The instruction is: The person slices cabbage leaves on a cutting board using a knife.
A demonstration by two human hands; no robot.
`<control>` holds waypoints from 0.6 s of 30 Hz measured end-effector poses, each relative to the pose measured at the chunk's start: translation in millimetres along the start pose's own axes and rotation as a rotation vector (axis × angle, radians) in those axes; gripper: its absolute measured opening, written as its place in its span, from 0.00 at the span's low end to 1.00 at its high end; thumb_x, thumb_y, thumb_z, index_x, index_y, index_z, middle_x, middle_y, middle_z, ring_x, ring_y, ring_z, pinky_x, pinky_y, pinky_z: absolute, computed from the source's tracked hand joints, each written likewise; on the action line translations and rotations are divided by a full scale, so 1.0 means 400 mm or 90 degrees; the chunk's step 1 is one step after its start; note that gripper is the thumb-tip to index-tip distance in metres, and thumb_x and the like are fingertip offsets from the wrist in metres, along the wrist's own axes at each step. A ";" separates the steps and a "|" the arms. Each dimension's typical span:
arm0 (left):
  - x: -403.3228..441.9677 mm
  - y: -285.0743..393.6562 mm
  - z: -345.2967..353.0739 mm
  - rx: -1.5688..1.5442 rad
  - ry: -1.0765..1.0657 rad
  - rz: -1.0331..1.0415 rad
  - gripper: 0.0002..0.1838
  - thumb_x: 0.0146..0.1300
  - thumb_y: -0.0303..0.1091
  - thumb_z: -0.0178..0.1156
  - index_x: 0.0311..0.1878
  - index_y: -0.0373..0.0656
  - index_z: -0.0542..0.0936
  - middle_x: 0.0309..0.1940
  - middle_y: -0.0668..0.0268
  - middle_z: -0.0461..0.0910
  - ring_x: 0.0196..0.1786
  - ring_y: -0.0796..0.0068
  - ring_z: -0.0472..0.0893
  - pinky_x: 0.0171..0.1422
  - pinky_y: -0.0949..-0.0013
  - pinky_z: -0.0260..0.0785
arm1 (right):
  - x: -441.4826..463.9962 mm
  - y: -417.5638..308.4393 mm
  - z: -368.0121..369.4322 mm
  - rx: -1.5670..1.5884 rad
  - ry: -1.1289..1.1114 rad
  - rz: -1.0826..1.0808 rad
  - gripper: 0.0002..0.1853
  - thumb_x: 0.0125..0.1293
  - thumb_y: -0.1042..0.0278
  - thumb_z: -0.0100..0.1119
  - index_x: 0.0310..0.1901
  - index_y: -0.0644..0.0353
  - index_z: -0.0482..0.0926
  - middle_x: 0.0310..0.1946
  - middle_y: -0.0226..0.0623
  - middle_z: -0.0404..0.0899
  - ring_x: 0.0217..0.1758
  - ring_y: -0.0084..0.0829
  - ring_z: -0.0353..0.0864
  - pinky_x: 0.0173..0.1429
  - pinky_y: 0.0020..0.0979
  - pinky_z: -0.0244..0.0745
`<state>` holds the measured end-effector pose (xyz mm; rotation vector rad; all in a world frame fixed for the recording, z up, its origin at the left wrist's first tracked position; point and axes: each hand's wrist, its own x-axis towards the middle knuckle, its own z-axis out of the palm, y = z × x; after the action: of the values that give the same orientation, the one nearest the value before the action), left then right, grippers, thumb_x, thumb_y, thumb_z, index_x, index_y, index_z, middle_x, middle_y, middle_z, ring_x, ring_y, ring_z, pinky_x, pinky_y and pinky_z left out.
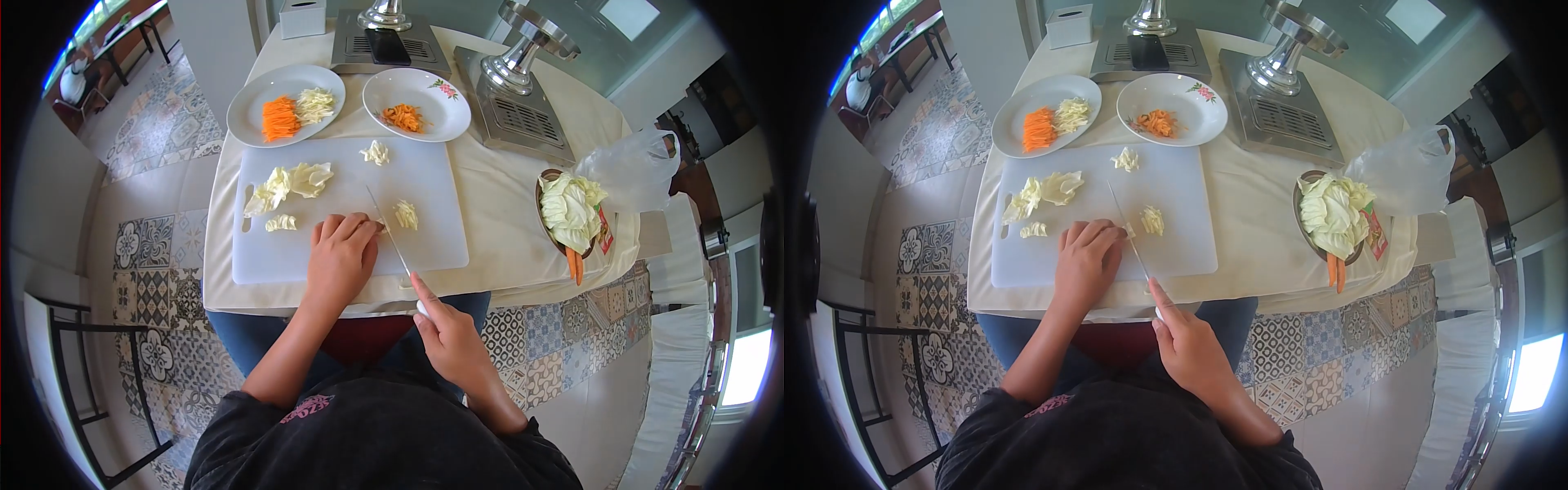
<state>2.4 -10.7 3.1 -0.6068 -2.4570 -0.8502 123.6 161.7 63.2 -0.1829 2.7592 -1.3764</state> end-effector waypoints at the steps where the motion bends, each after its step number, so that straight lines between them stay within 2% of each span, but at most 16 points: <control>1: 0.000 0.000 0.000 -0.001 0.001 0.000 0.09 0.60 0.28 0.65 0.44 0.49 0.85 0.46 0.73 0.82 0.49 0.66 0.78 0.58 0.60 0.67 | 0.001 0.003 0.003 -0.005 0.005 -0.008 0.30 0.73 0.73 0.54 0.76 0.56 0.63 0.41 0.61 0.82 0.42 0.60 0.82 0.47 0.48 0.76; 3: 0.000 0.002 -0.002 -0.011 -0.005 -0.008 0.11 0.58 0.27 0.65 0.45 0.48 0.85 0.47 0.71 0.82 0.50 0.63 0.78 0.58 0.59 0.67 | -0.002 0.007 0.010 -0.016 0.015 -0.023 0.31 0.74 0.73 0.53 0.77 0.55 0.62 0.38 0.59 0.81 0.40 0.59 0.82 0.46 0.49 0.76; 6: -0.001 0.001 -0.001 -0.015 -0.007 -0.008 0.12 0.58 0.26 0.65 0.46 0.47 0.84 0.47 0.70 0.82 0.50 0.62 0.78 0.58 0.58 0.67 | -0.006 -0.001 0.013 -0.043 0.007 0.008 0.31 0.73 0.75 0.55 0.76 0.57 0.63 0.32 0.51 0.77 0.32 0.49 0.77 0.44 0.36 0.75; 10: 0.000 0.001 0.001 0.013 0.003 0.004 0.08 0.60 0.29 0.65 0.43 0.49 0.84 0.46 0.72 0.81 0.48 0.65 0.78 0.57 0.60 0.67 | -0.008 -0.003 0.011 -0.063 0.009 0.002 0.31 0.73 0.75 0.54 0.77 0.56 0.63 0.30 0.50 0.75 0.32 0.49 0.76 0.43 0.39 0.74; 13: 0.001 0.003 0.000 0.001 -0.021 -0.013 0.11 0.59 0.27 0.64 0.45 0.46 0.84 0.48 0.70 0.82 0.51 0.61 0.78 0.58 0.57 0.67 | -0.006 -0.002 0.006 -0.067 0.000 0.010 0.31 0.73 0.75 0.54 0.77 0.56 0.63 0.30 0.50 0.76 0.32 0.49 0.77 0.44 0.39 0.74; 18: 0.003 0.008 -0.006 0.002 -0.030 -0.008 0.11 0.59 0.27 0.64 0.46 0.47 0.85 0.47 0.70 0.81 0.51 0.61 0.77 0.58 0.57 0.67 | -0.004 0.016 0.016 -0.038 0.012 -0.003 0.31 0.73 0.75 0.53 0.77 0.55 0.63 0.33 0.53 0.78 0.35 0.52 0.78 0.46 0.39 0.74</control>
<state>3.9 -9.7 6.8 -0.6168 -2.5058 -0.8472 125.4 160.6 54.3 -0.1809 2.8189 -1.3039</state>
